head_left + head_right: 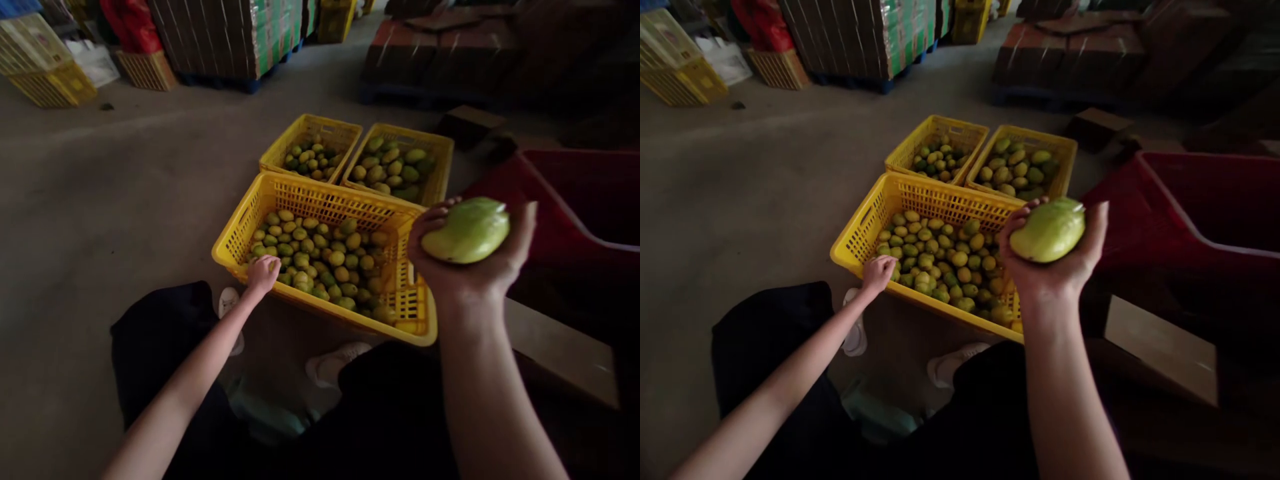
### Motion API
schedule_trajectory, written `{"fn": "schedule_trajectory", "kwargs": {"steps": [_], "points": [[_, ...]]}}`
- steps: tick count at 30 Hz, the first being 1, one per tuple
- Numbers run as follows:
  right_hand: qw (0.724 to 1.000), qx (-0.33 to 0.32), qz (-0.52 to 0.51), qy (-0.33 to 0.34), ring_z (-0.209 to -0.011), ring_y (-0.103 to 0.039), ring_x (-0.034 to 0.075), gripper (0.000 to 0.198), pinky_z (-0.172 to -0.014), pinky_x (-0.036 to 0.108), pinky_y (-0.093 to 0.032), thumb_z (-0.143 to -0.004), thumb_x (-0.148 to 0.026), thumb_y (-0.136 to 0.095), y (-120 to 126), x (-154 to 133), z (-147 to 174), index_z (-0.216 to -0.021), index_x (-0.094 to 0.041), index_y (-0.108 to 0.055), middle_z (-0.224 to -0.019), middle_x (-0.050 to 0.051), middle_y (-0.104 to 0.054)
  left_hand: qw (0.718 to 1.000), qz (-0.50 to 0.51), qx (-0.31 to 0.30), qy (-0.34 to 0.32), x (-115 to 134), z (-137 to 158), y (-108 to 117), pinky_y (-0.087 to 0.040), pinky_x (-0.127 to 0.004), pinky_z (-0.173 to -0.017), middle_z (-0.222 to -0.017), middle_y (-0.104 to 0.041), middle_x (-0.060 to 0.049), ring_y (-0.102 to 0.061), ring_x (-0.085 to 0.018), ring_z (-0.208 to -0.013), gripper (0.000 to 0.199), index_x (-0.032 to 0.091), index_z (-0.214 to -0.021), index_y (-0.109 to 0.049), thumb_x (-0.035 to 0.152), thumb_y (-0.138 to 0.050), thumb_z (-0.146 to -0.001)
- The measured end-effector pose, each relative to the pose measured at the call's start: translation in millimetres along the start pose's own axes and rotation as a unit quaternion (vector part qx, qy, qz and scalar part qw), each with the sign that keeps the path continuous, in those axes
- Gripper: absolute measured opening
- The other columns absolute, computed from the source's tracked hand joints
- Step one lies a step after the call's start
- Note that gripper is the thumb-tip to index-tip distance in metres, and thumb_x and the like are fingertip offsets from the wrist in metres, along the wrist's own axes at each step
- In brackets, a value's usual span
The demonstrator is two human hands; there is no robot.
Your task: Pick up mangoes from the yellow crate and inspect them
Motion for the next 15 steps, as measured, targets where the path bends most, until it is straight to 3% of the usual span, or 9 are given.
{"fn": "schedule_trajectory", "kwargs": {"steps": [2,5,11,15], "points": [[0.995,0.089,-0.034,-0.042,-0.068,-0.058,0.014,0.036,-0.046,0.022,-0.054,-0.089,-0.053,-0.05,35.3,3.3,-2.3,-0.098,-0.02,-0.059,-0.08,0.003,-0.061,0.995,-0.006,-0.096,-0.012,20.2,-17.6,-24.0,-0.046,-0.032,-0.094,-0.115,-0.073,-0.007,-0.066,-0.022,-0.104,0.029,0.023,-0.101,-0.075,0.028,-0.048,-0.092],[0.981,0.182,0.002,-0.064,-0.072,-0.06,0.016,0.027,-0.048,0.027,-0.057,-0.085,-0.046,-0.053,81.2,-4.1,-10.7,-0.099,-0.023,-0.058,-0.084,0.002,-0.061,0.989,-0.028,-0.141,-0.018,46.8,-54.2,-60.8,-0.048,-0.03,-0.088,-0.107,-0.075,-0.008,-0.066,-0.022,-0.1,0.021,0.021,-0.098,-0.074,0.027,-0.057,-0.088],[0.985,0.097,0.133,-0.051,-0.083,-0.067,0.021,0.022,-0.066,0.037,-0.062,-0.077,-0.049,-0.065,114.4,-33.1,-26.8,-0.085,-0.029,-0.062,-0.086,0.001,-0.068,0.988,-0.045,-0.146,0.002,78.7,-142.2,-142.7,-0.046,-0.033,-0.088,-0.108,-0.071,-0.016,-0.065,-0.024,-0.1,0.025,0.01,-0.103,-0.067,0.02,-0.066,-0.081],[0.974,0.079,0.198,-0.074,-0.088,-0.069,0.025,0.024,-0.075,0.042,-0.061,-0.077,-0.054,-0.067,114.1,-25.2,-19.9,-0.085,-0.031,-0.067,-0.087,0.003,-0.071,0.995,0.039,-0.086,-0.011,95.5,-191.4,-181.0,-0.046,-0.037,-0.087,-0.106,-0.068,-0.014,-0.064,-0.026,-0.098,0.008,0.017,-0.083,-0.066,0.021,-0.071,-0.079]]}}
Point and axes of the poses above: each hand's wrist, its own z-axis away from the middle knuckle, its own y-axis out of the back of the hand, x = y × z, the point moved 8 cm from there along -z, towards the middle knuckle
